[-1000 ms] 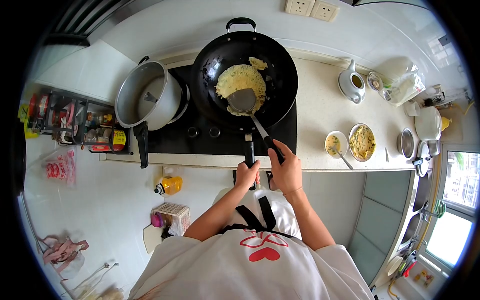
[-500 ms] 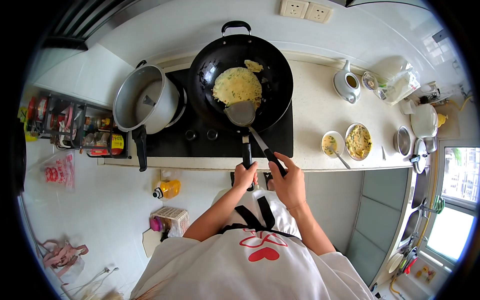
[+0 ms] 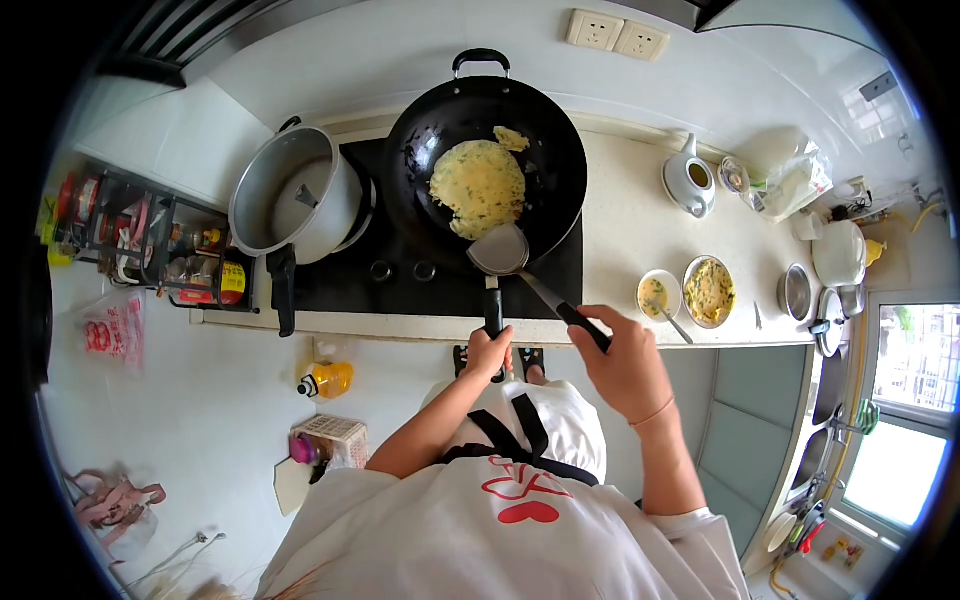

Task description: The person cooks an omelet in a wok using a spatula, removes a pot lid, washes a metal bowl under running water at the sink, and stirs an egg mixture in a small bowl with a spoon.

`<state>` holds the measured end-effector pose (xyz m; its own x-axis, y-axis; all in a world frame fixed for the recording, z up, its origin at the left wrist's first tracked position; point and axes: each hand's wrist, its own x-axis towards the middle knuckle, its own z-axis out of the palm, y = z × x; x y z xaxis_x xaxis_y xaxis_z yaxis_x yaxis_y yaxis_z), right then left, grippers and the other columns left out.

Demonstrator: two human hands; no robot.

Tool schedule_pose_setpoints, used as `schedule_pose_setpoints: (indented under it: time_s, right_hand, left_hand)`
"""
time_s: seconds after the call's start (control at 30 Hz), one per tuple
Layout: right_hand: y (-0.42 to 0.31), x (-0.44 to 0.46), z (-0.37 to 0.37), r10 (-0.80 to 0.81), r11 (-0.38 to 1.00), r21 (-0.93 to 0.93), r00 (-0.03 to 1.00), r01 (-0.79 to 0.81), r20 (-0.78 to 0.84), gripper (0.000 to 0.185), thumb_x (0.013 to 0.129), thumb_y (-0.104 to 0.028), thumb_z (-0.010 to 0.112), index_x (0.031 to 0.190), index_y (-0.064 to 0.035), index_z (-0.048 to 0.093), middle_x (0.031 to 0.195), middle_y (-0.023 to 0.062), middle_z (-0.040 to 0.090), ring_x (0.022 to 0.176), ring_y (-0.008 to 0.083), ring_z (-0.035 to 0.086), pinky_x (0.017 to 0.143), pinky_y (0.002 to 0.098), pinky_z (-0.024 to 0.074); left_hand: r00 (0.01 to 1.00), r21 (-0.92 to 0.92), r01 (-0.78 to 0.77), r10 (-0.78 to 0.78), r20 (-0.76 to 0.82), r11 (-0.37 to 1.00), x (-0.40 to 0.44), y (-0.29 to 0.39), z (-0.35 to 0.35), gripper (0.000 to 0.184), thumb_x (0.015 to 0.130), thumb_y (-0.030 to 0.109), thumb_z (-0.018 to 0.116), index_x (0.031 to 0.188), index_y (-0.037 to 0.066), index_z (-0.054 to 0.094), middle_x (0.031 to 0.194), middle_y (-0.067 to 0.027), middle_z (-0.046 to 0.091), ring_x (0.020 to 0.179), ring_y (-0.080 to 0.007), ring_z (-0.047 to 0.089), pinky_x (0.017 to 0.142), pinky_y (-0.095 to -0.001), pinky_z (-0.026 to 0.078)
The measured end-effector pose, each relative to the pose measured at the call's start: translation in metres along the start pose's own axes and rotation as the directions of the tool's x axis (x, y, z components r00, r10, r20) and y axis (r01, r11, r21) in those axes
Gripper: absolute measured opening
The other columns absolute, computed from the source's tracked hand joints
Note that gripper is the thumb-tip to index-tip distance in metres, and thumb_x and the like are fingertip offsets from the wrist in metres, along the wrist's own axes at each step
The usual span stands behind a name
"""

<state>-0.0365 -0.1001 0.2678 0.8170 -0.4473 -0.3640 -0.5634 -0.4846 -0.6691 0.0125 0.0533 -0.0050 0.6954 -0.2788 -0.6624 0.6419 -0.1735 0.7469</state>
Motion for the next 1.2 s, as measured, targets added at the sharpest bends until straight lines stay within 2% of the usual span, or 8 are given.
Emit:
schedule_pose_setpoints:
  time_s: [0.23,0.37,0.53,0.73,0.8,0.93,1.07,1.2]
  right_hand:
    - [-0.050,0.004,-0.017,-0.092,0.898,-0.426,0.994,0.106,0.054,0.026,0.087,-0.025,0.062,0.101,-0.0042,0.068,0.073,0.0185,0.066,0.070,0.0363,0.063,0.067,0.0423,0.0496]
    - [-0.040,0.005,0.002,-0.172,0.907,-0.383,0.984,0.176,0.045,0.029,0.089,-0.029,0.061,0.102,-0.0043,0.067,0.065,0.0174,0.062,0.062,0.0344,0.062,0.061,0.0407,0.0469]
    - [-0.031,0.011,0.001,0.006,0.920,-0.392,0.997,0.024,0.075,0.034,0.089,-0.029,0.060,0.087,0.0050,0.065,0.070,0.0231,0.062,0.069,0.0411,0.061,0.066,0.0452,0.0479]
    - [-0.003,0.020,0.011,-0.093,0.988,-0.130,0.994,0.085,-0.060,0.035,0.090,-0.028,0.059,0.083,0.0064,0.063,0.068,0.0231,0.061,0.068,0.0408,0.060,0.062,0.0431,0.0462]
    - [0.004,0.032,0.031,-0.090,0.995,-0.046,0.990,0.086,-0.112,0.034,0.090,-0.027,0.059,0.083,0.0061,0.062,0.068,0.0233,0.060,0.068,0.0409,0.060,0.062,0.0425,0.0461]
    - [0.023,0.077,0.084,-0.198,0.966,0.094,0.921,0.242,-0.336,0.032,0.092,-0.026,0.058,0.098,0.0046,0.060,0.079,0.0254,0.063,0.077,0.0432,0.061,0.066,0.0427,0.0482]
    - [0.017,0.112,0.106,-0.413,0.895,-0.071,0.757,0.441,-0.507,0.026,0.090,-0.014,0.059,0.109,0.0027,0.055,0.088,0.0263,0.063,0.080,0.0437,0.060,0.068,0.0458,0.0483]
    - [0.012,0.118,0.104,-0.490,0.870,-0.267,0.677,0.414,-0.548,0.043,0.086,0.000,0.057,0.128,-0.0084,0.051,0.093,0.0161,0.055,0.080,0.0360,0.057,0.067,0.0431,0.0486]
  left_hand:
    - [0.999,0.053,0.009,-0.010,0.030,0.999,0.001,0.002,-0.002,0.039,0.086,0.024,0.063,0.057,0.002,0.051,0.047,-0.0062,0.053,0.036,-0.0171,0.051,0.037,-0.0319,0.041]
    - [0.999,0.022,0.048,-0.048,0.004,0.999,-0.006,0.013,-0.001,0.037,0.085,0.025,0.064,0.059,0.002,0.052,0.050,-0.0078,0.055,0.038,-0.0169,0.052,0.038,-0.0327,0.041]
    - [0.999,0.189,-0.031,0.026,0.028,0.982,-0.015,0.029,-0.003,0.042,0.083,0.037,0.065,0.060,0.002,0.057,0.054,-0.0069,0.060,0.048,-0.0178,0.060,0.049,-0.0326,0.048]
    - [0.978,0.440,-0.204,0.205,0.046,0.875,-0.023,0.023,-0.017,0.049,0.080,0.048,0.066,0.086,-0.001,0.062,0.073,-0.0121,0.068,0.064,-0.0246,0.066,0.060,-0.0357,0.051]
    - [0.992,0.350,-0.117,0.095,0.078,0.929,-0.044,0.037,-0.025,0.054,0.079,0.047,0.069,0.093,-0.003,0.056,0.073,-0.0110,0.065,0.068,-0.0188,0.065,0.060,-0.0310,0.050]
    - [0.985,0.261,-0.164,0.141,0.104,0.951,-0.057,0.022,-0.044,0.050,0.081,0.045,0.070,0.092,-0.001,0.054,0.069,-0.0062,0.061,0.053,-0.0139,0.058,0.055,-0.0268,0.048]
    - [0.986,0.259,-0.157,0.136,0.097,0.953,-0.055,0.003,-0.069,0.048,0.084,0.046,0.067,0.092,0.001,0.051,0.071,-0.0061,0.062,0.055,-0.0132,0.058,0.055,-0.0274,0.047]
    - [0.991,0.226,-0.132,0.127,0.038,0.965,-0.059,0.002,-0.086,0.046,0.086,0.044,0.066,0.093,0.001,0.051,0.075,-0.0068,0.063,0.056,-0.0124,0.058,0.054,-0.0255,0.048]
